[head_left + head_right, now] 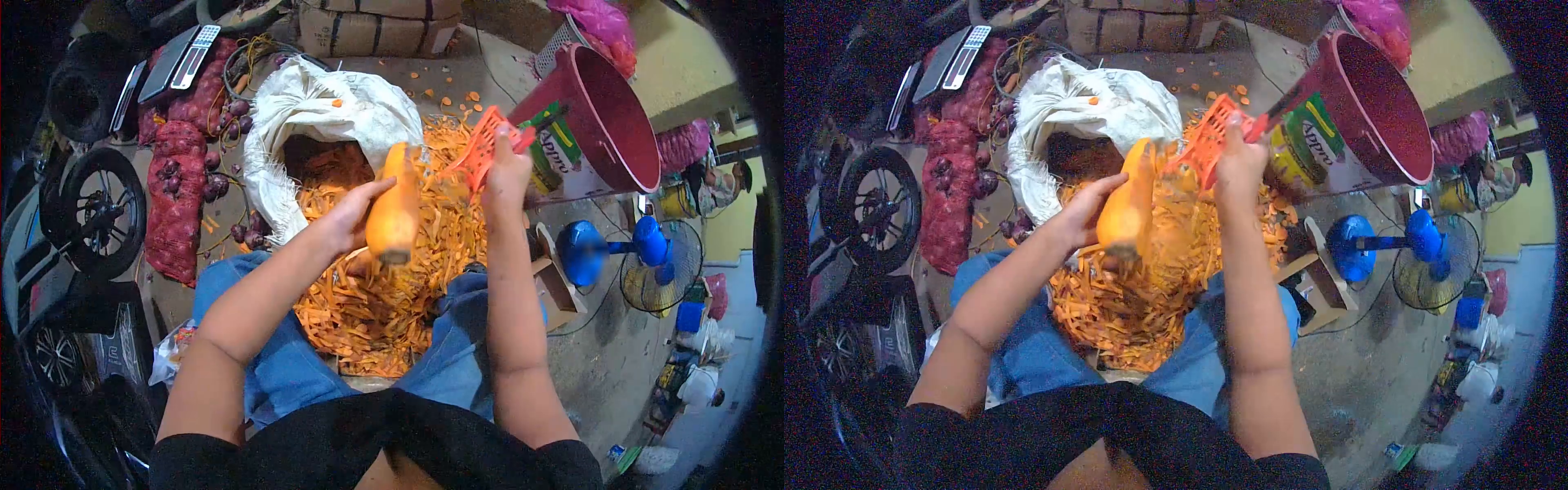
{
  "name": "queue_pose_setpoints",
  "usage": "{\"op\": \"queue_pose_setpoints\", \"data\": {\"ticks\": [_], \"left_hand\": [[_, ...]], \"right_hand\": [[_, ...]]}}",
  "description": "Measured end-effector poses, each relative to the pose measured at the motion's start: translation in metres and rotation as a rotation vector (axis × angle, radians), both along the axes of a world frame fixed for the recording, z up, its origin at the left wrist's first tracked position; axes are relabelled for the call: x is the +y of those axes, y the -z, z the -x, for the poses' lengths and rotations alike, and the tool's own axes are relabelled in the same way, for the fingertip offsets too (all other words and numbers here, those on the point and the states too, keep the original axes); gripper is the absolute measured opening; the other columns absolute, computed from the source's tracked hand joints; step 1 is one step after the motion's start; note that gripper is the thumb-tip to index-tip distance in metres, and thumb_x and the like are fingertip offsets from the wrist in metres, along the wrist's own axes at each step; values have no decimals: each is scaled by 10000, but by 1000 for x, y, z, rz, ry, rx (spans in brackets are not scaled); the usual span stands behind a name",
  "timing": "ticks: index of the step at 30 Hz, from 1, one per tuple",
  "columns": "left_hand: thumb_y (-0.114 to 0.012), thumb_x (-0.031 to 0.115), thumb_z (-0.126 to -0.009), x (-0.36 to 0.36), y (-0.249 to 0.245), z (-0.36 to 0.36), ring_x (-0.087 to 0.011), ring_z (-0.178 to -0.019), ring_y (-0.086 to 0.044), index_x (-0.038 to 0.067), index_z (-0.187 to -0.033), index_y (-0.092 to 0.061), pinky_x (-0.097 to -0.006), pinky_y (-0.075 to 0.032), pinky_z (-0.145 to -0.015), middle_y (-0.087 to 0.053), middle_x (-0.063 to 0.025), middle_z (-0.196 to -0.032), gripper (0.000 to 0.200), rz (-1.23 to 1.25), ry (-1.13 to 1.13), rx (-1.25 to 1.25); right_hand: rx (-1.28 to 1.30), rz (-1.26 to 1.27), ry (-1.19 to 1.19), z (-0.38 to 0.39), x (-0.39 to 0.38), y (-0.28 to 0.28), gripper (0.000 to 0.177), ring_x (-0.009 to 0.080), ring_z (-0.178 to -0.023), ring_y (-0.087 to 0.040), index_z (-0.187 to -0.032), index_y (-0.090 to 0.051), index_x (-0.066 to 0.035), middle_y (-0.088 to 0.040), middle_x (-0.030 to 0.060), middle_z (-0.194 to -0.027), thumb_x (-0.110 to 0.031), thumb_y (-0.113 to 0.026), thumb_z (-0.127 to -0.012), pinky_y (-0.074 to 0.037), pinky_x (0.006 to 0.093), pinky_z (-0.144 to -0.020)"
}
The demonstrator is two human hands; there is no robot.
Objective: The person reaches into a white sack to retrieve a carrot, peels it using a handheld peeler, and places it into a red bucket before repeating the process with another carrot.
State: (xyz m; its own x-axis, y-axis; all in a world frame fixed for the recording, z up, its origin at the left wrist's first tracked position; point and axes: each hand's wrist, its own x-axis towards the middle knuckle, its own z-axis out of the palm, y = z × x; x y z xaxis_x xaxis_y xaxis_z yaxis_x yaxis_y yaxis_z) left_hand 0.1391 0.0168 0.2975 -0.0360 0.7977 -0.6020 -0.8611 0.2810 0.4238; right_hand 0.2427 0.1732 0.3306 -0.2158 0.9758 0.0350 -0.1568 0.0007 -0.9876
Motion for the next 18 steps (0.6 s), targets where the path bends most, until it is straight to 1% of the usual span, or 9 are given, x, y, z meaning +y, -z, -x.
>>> {"op": "queue_pose_setpoints", "data": {"ticks": [1, 2, 4, 6, 8, 10, 12, 16, 18], "left_hand": [[-416, 322, -784, 3, 8, 3, -202, -711, -550, 15, -997, -430, -327, -462, -640, -541, -108, -832, 374, -49, -60, -22], [-416, 322, -784, 5, 10, 8, -202, -711, -550, 15, -997, -430, -327, -462, -640, -541, -108, -832, 374, -49, -63, -21], [-421, 314, -782, 7, 15, 15, -204, -700, -551, 12, -1010, -425, -324, -467, -625, -538, -111, -836, 378, -101, -71, -136], [-413, 307, -782, 7, 12, 12, -219, -717, -550, 13, -1018, -423, -337, -463, -652, -538, -116, -848, 378, -129, -84, -115], [-368, 303, -800, 6, 4, 11, -221, -829, -542, 26, -1051, -434, -361, -438, -746, -538, -124, -944, 379, -195, -53, -172], [-374, 299, -796, 5, 0, 10, -222, -830, -541, 26, -1051, -435, -363, -434, -753, -537, -123, -949, 378, -174, -60, -148], [-379, 296, -792, 5, -3, 7, -223, -832, -541, 26, -1050, -436, -366, -431, -760, -535, -121, -953, 378, -155, -69, -126], [-357, 316, -814, 9, 1, 3, -220, -859, -531, 31, -1077, -415, -364, -426, -768, -517, -116, -994, 392, -169, -151, -129], [-345, 324, -823, 9, 0, 2, -218, -872, -526, 34, -1089, -406, -362, -424, -772, -509, -115, -1012, 398, -195, -179, -125]], "right_hand": [[-31, 10, -77, 4, -9, 4, 197, 52, -544, -375, -709, -488, -33, -428, -32, -605, -214, -497, -787, -332, 222, -495], [-65, 20, -151, 7, -18, 6, 215, 51, -530, -375, -692, -493, -32, -427, -33, -589, -224, -498, -787, -332, 223, -480], [-55, 82, -174, 15, -31, 11, 226, 50, -525, -377, -681, -491, -31, -433, -29, -590, -230, -493, -790, -332, 225, -471], [-40, 144, -197, 20, -41, 12, 238, 49, -521, -379, -671, -489, -31, -438, -25, -591, -236, -489, -793, -331, 227, -462], [8, 158, -234, 23, -47, 7, 253, 53, -519, -397, -658, -487, -29, -454, -17, -592, -240, -486, -796, -343, 235, -457], [5, 180, -251, 23, -44, 17, 254, 57, -536, -422, -700, -500, -9, -481, -2, -620, -243, -484, -798, -365, 233, -475], [61, 151, -293, 25, -49, 16, 255, 59, -552, -435, -746, -508, 9, -506, 13, -659, -238, -478, -802, -374, 221, -493], [50, 157, -277, 24, -56, 12, 235, 63, -571, -448, -788, -507, 10, -524, 23, -693, -221, -464, -810, -382, 220, -516], [54, -7, -261, 23, -58, 10, 210, 66, -584, -453, -813, -505, 1, -525, 17, -688, -202, -452, -816, -385, 224, -535]]}}
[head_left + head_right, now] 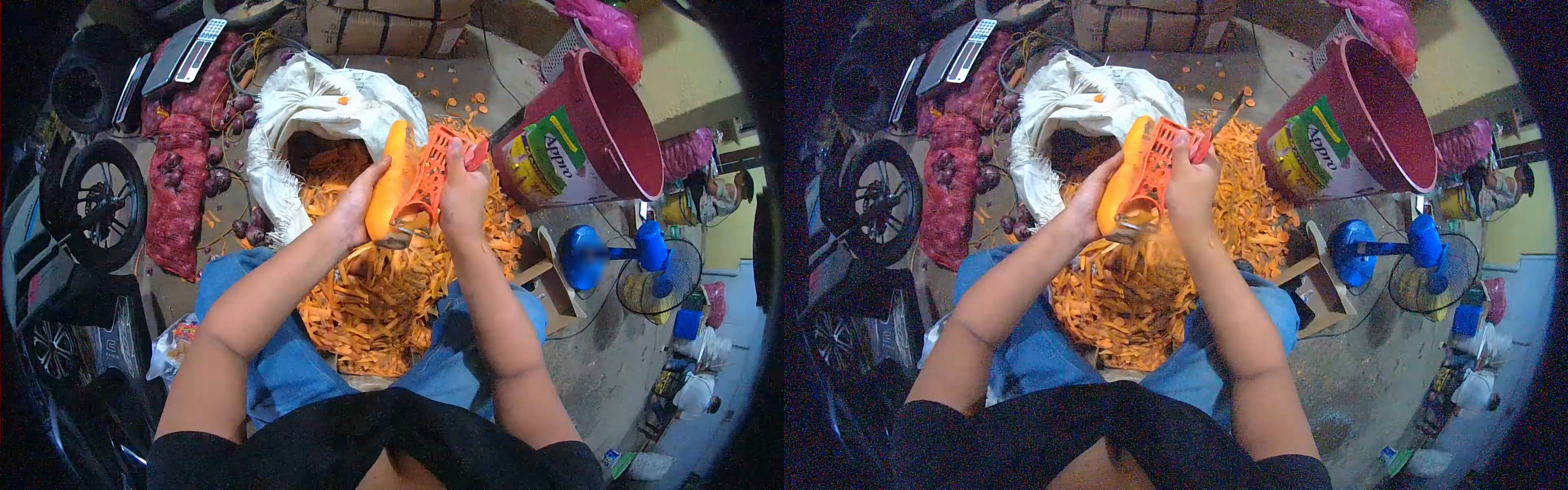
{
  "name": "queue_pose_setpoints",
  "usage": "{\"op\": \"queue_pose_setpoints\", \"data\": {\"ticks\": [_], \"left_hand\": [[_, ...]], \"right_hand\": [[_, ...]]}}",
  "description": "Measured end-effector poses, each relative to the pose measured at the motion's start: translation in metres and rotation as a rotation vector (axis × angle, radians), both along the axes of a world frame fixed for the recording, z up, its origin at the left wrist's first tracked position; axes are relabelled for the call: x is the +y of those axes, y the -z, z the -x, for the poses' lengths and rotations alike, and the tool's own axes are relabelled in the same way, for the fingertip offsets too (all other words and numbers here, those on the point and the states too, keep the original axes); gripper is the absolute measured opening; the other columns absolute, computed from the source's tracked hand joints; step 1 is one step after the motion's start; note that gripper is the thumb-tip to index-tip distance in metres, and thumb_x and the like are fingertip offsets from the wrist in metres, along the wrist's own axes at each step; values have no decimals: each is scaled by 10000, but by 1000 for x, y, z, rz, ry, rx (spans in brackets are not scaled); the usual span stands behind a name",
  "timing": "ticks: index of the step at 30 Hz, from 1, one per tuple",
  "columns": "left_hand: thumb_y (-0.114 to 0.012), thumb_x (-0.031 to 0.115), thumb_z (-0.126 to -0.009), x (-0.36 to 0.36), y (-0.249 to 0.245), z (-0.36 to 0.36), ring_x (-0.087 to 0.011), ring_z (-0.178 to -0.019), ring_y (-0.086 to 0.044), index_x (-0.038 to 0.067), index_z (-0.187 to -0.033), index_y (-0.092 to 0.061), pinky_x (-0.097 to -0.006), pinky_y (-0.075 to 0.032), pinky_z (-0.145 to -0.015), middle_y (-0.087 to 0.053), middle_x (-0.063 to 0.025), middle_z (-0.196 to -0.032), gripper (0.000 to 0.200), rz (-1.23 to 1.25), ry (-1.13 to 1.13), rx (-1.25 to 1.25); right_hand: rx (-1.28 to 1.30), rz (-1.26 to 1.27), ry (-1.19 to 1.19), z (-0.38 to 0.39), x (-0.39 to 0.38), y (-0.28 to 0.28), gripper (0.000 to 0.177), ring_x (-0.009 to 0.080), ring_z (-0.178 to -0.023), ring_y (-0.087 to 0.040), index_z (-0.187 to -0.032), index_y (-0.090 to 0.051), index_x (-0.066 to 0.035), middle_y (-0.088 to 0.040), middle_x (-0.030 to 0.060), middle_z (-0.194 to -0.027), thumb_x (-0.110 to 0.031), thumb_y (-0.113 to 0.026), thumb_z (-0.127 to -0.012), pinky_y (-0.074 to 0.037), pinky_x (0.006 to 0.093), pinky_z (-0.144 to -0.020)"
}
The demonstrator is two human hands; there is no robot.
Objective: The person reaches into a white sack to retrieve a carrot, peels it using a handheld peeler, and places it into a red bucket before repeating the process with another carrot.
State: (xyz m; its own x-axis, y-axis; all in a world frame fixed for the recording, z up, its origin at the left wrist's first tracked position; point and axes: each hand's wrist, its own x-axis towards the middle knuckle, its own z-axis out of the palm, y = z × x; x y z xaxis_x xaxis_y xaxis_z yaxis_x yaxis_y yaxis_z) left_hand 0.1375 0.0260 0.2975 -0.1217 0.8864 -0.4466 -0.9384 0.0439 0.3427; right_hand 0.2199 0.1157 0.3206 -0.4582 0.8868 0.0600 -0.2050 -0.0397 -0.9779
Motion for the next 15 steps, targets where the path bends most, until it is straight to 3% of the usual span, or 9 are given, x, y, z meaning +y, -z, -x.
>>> {"op": "queue_pose_setpoints", "data": {"ticks": [4, 12, 15], "left_hand": [[-304, 328, -841, 0, -2, -2, -212, -905, -510, 43, -1112, -385, -351, -412, -791, -492, -116, -1040, 402, -13, -41, -19], [-305, 365, -835, -2, 6, -6, -209, -884, -517, 44, -1102, -392, -340, -422, -772, -502, -116, -1016, 426, 65, -55, 75], [-332, 383, -824, -6, 7, -8, -210, -804, -545, 36, -1066, -420, -334, -451, -704, -531, -115, -946, 432, -51, 105, 84]], "right_hand": [[-92, -28, 3, -1, -4, -5, 202, 70, -595, -454, -811, -502, -1, -520, 18, -684, -196, -449, -818, -384, 226, -546], [-220, -394, 143, -2, -5, 5, 203, 115, -537, -420, -760, -481, 0, -482, 58, -611, -191, -442, -814, -352, 262, -499], [-280, -428, 228, -2, 6, 7, 186, 135, -515, -408, -734, -473, -4, -455, 77, -567, -175, -449, -802, -337, 290, -483]]}}
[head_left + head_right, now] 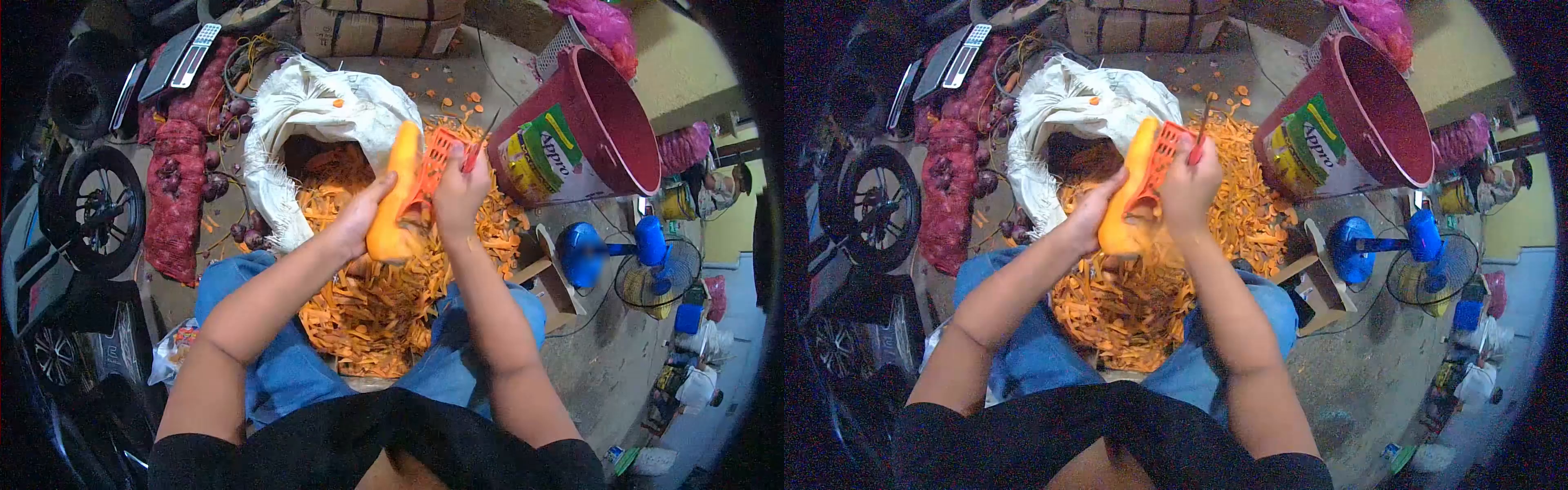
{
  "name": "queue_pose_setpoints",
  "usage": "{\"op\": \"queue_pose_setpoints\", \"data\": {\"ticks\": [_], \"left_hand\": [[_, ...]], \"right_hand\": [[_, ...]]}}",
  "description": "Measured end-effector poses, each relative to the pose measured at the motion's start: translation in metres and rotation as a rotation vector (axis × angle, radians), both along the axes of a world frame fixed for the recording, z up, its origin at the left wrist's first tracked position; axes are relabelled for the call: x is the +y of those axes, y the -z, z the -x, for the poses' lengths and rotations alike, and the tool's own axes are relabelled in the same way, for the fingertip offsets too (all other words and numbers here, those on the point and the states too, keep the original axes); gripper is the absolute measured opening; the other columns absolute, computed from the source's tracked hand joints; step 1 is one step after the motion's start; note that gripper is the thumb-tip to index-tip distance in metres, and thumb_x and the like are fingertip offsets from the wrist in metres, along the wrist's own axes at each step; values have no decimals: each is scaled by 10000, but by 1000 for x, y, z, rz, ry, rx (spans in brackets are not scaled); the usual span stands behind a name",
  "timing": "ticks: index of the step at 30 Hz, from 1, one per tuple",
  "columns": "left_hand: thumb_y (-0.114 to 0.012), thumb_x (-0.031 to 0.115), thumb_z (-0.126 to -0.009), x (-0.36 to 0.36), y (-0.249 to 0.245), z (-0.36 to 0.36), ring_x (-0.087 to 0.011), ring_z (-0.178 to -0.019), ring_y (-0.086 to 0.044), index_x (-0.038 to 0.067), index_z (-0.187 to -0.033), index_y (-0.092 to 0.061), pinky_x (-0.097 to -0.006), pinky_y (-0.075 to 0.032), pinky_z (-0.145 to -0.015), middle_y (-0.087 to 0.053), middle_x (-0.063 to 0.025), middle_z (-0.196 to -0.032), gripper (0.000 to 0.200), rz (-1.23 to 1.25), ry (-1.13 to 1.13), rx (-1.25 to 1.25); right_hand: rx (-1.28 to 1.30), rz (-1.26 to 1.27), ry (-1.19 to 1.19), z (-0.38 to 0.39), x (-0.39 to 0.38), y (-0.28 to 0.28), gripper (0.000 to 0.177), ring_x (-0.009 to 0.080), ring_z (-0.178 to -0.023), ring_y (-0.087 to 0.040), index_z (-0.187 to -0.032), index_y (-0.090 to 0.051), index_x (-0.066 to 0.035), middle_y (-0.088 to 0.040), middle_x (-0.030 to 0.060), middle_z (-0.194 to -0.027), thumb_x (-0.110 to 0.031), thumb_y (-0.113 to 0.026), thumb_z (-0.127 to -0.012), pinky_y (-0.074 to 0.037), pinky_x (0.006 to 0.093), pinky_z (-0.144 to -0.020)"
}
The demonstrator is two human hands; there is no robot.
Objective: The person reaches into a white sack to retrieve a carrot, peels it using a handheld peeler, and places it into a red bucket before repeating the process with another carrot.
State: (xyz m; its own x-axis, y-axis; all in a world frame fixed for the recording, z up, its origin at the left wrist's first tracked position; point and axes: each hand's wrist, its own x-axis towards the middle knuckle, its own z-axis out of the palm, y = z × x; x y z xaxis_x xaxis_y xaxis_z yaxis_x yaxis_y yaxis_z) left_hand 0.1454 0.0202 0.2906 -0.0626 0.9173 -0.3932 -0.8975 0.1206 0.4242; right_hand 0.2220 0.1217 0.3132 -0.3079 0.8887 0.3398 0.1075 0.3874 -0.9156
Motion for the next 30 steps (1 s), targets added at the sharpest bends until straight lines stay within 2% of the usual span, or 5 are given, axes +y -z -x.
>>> {"op": "queue_pose_setpoints", "data": {"ticks": [11, 19, 23, 25, 30], "left_hand": [[-404, 371, -802, -26, -32, -14, -191, -713, -565, 30, -1030, -447, -310, -472, -629, -554, -108, -868, 413, 156, 287, 34], [-439, 380, -781, -46, -53, -13, -192, -717, -567, 25, -1086, -402, -320, -481, -618, -550, -114, -858, 469, -8, 349, 218], [-431, 372, -787, -41, -36, 1, -196, -703, -571, 28, -1082, -399, -316, -483, -603, -550, -128, -861, 454, 22, 349, 180], [-428, 368, -790, -36, -32, 6, -197, -698, -572, 29, -1077, -403, -315, -483, -602, -551, -131, -861, 445, 52, 314, 177], [-422, 369, -791, -28, -37, 11, -192, -702, -573, 19, -1048, -429, -304, -482, -611, -555, -128, -867, 434, 65, 223, 180]], "right_hand": [[-38, -145, 506, -15, 78, 13, 204, 215, -523, -454, -729, -467, 31, -496, 111, -585, -162, -447, -795, -355, 308, -512], [238, 236, 533, -38, 113, 24, 206, 119, -497, -419, -734, -463, 18, -463, 33, -581, -168, -427, -814, -340, 275, -477], [427, 510, 409, -23, 62, -34, 193, 101, -467, -446, -753, -458, 0, -459, 26, -576, -184, -440, -809, -351, 221, -419], [390, 496, 112, -20, 49, -39, 179, 103, -526, -473, -779, -462, -11, -471, 28, -606, -188, -453, -803, -384, 215, -477], [102, -21, 133, -5, 33, -23, 203, 139, -609, -480, -789, -485, 16, -511, 61, -660, -182, -444, -809, -387, 274, -577]]}}
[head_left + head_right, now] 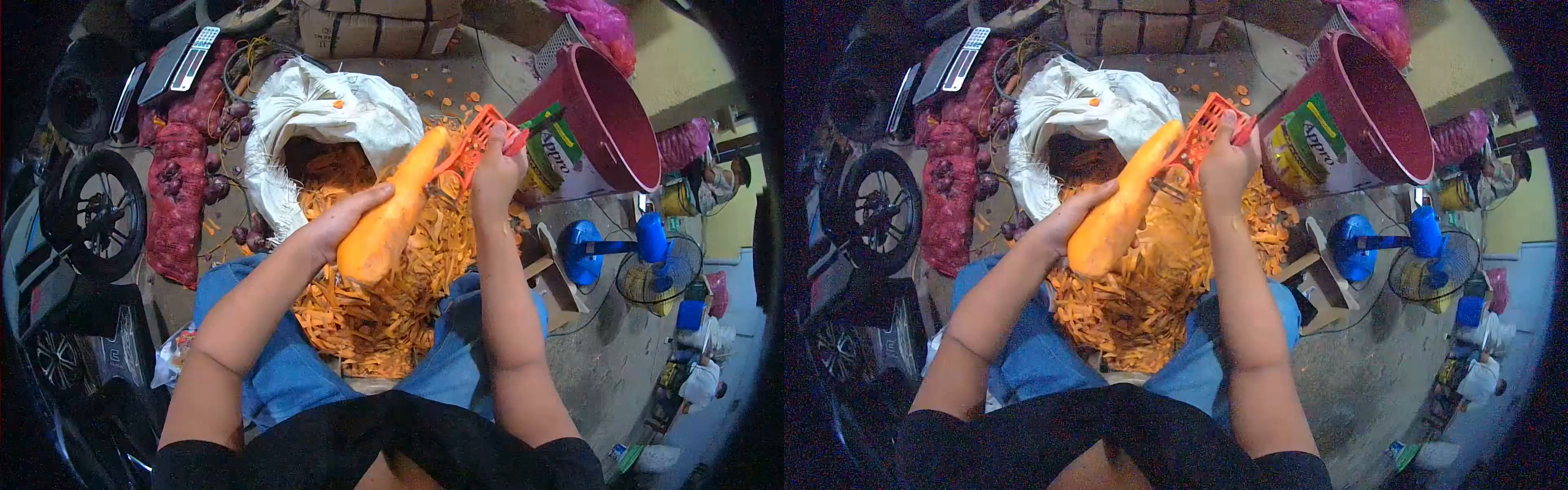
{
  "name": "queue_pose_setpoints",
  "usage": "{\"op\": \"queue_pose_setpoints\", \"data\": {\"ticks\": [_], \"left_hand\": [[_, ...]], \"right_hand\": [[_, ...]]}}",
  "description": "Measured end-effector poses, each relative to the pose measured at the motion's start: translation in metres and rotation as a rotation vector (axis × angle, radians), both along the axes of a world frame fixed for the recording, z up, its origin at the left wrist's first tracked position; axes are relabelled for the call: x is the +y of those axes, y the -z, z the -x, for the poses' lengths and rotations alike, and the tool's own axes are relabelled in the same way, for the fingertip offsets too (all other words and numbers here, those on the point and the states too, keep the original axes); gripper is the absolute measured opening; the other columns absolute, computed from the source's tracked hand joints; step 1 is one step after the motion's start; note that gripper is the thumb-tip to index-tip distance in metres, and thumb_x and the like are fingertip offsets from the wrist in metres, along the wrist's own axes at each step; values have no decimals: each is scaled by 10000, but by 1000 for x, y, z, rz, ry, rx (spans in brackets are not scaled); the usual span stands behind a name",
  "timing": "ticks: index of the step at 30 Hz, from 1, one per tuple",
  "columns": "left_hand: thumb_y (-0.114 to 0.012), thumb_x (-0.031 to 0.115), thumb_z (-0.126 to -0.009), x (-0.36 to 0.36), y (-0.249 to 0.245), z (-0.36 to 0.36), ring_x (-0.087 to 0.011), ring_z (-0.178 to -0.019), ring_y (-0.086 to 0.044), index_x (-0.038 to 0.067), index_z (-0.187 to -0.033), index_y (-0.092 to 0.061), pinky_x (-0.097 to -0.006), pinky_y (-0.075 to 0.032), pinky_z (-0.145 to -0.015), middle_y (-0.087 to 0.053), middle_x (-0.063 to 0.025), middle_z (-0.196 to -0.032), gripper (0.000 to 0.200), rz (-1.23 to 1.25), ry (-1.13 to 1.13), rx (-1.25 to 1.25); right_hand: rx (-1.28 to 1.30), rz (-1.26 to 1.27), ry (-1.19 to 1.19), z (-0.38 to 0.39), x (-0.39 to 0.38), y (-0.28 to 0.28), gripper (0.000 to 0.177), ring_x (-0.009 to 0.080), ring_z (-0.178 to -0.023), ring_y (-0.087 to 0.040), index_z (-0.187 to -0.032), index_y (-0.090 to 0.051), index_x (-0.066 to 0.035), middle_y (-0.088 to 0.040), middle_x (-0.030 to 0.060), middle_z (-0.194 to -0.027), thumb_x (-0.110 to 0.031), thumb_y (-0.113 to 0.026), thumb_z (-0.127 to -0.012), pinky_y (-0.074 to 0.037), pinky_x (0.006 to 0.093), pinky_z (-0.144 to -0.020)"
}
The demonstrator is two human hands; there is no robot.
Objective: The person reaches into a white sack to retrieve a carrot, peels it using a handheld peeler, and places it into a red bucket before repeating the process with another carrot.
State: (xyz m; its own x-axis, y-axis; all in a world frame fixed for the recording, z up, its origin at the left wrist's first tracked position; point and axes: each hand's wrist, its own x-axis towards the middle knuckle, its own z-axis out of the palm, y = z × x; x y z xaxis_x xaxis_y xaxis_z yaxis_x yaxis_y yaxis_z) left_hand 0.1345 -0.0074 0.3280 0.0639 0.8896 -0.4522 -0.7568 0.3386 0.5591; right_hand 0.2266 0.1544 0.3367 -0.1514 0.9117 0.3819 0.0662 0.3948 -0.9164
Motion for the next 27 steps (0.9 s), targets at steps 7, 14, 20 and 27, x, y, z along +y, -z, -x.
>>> {"op": "queue_pose_setpoints", "data": {"ticks": [7, 14, 20, 27], "left_hand": [[-365, 362, -813, 13, 13, 11, -213, -707, -571, 23, -1057, -423, -313, -480, -626, -555, -134, -860, 422, 22, -103, -21], [-361, 360, -816, 23, 18, 7, -209, -713, -567, 36, -1044, -430, -343, -474, -637, -550, -112, -888, 402, -99, -229, -232], [-352, 368, -817, 29, 17, 1, -218, -824, -544, 55, -1086, -415, -372, -450, -717, -522, -101, -992, 418, -70, -325, -272], [-356, 374, -815, 27, 19, -2, -215, -828, -544, 60, -1075, -428, -362, -451, -717, -528, -104, -981, 414, -91, -238, -307]], "right_hand": [[-99, -101, 0, -10, 18, 9, 204, 120, -569, -437, -770, -493, 8, -501, 45, -649, -189, -455, -808, -358, 256, -534], [247, 334, -202, 5, -20, 7, 204, 55, -580, -393, -748, -493, -12, -460, -23, -652, -207, -474, -805, -341, 212, -520], [191, 404, -360, 10, -47, -6, 206, 54, -565, -431, -771, -508, 2, -508, 4, -650, -191, -453, -816, -367, 214, -507], [19, 255, -193, 5, -41, 5, 203, 76, -531, -407, -723, -490, -8, -474, 8, -597, -186, -452, -813, -347, 238, -487]]}}
